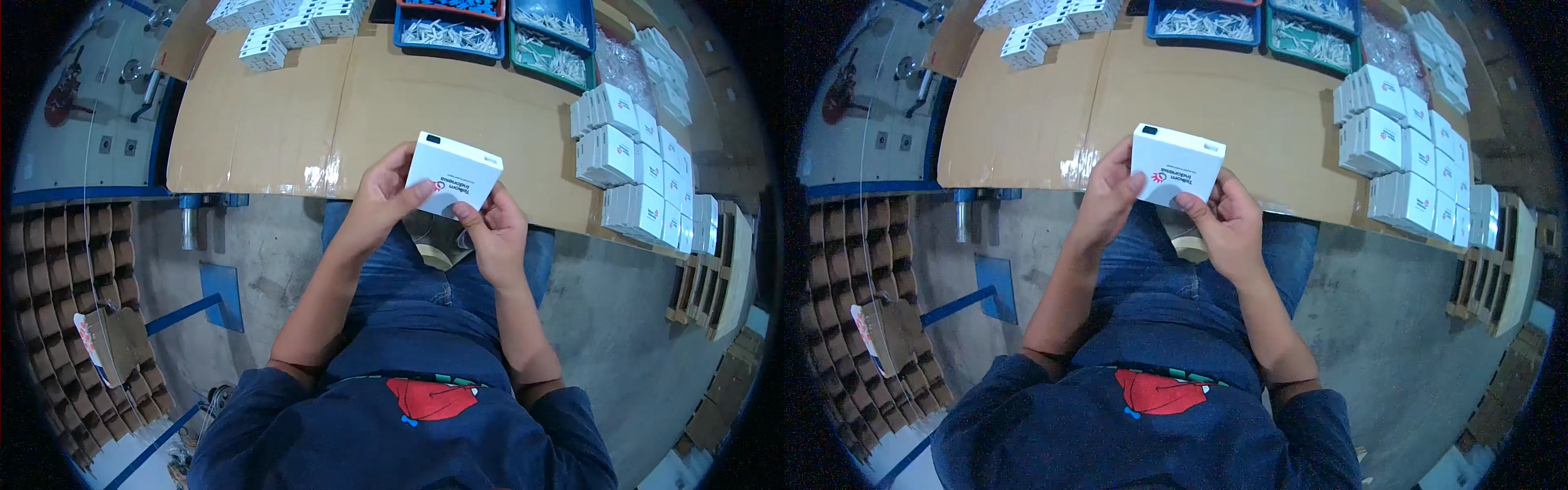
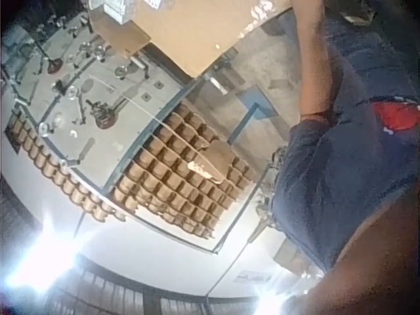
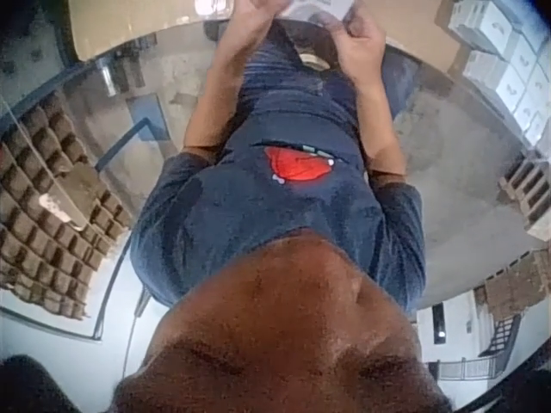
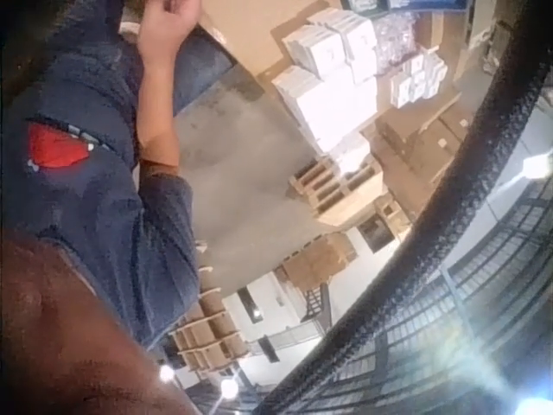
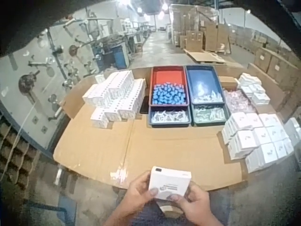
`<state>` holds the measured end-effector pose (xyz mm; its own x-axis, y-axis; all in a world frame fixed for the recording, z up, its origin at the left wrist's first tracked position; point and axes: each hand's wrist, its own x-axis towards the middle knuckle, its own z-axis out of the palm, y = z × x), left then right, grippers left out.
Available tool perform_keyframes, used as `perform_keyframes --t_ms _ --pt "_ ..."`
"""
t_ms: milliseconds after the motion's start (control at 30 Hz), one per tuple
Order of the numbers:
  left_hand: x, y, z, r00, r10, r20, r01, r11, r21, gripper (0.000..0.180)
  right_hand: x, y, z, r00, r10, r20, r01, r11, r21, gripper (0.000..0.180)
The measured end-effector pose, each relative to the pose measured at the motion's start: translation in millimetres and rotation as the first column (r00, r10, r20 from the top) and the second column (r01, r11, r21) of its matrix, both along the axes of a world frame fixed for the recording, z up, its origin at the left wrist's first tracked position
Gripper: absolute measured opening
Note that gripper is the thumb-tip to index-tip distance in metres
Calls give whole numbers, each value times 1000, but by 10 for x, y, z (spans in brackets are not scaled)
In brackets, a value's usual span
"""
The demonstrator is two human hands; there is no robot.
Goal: Assembling and packaging small electronic components into boxes.
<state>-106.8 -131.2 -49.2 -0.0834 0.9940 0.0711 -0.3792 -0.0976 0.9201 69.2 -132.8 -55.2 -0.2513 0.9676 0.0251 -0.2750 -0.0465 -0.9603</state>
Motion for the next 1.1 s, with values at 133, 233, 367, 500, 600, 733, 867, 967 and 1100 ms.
perform_keyframes --t_ms 133,233,367,500,600,733,867,967,1100 --pt "8 -30 -23 974 -227 5 224 955 -193 33 72 77 -13 989 16 -146 -43 981 -188 38" --pt "90 10 -45 976 -200 84 215 948 -234 32 99 136 12 980 10 -197 -78 937 -340 39" --pt "234 11 -177 968 -53 243 130 942 -311 36 -17 197 -57 980 -126 153 160 958 -237 46" --pt "476 -132 -334 986 43 164 -3 971 -239 49 -3 166 -234 926 -228 302 203 973 113 60" --pt "520 -196 -375 993 -76 -90 73 997 -39 78 -85 118 -208 963 -146 227 119 984 131 62" --pt "349 -205 -308 970 -126 -210 129 992 3 99 -7 154 -299 949 -148 278 144 989 35 39" --pt "4 -39 -508 995 25 -92 -34 995 -96 64 167 293 -458 964 -151 219 164 985 -45 29" --pt "-416 131 -679 901 202 -383 -259 960 -104 40 174 346 -464 979 -138 151 154 983 -100 31" --pt "-939 396 -865 620 405 -672 -489 869 72 30 210 407 -579 970 -114 217 142 983 -119 32"
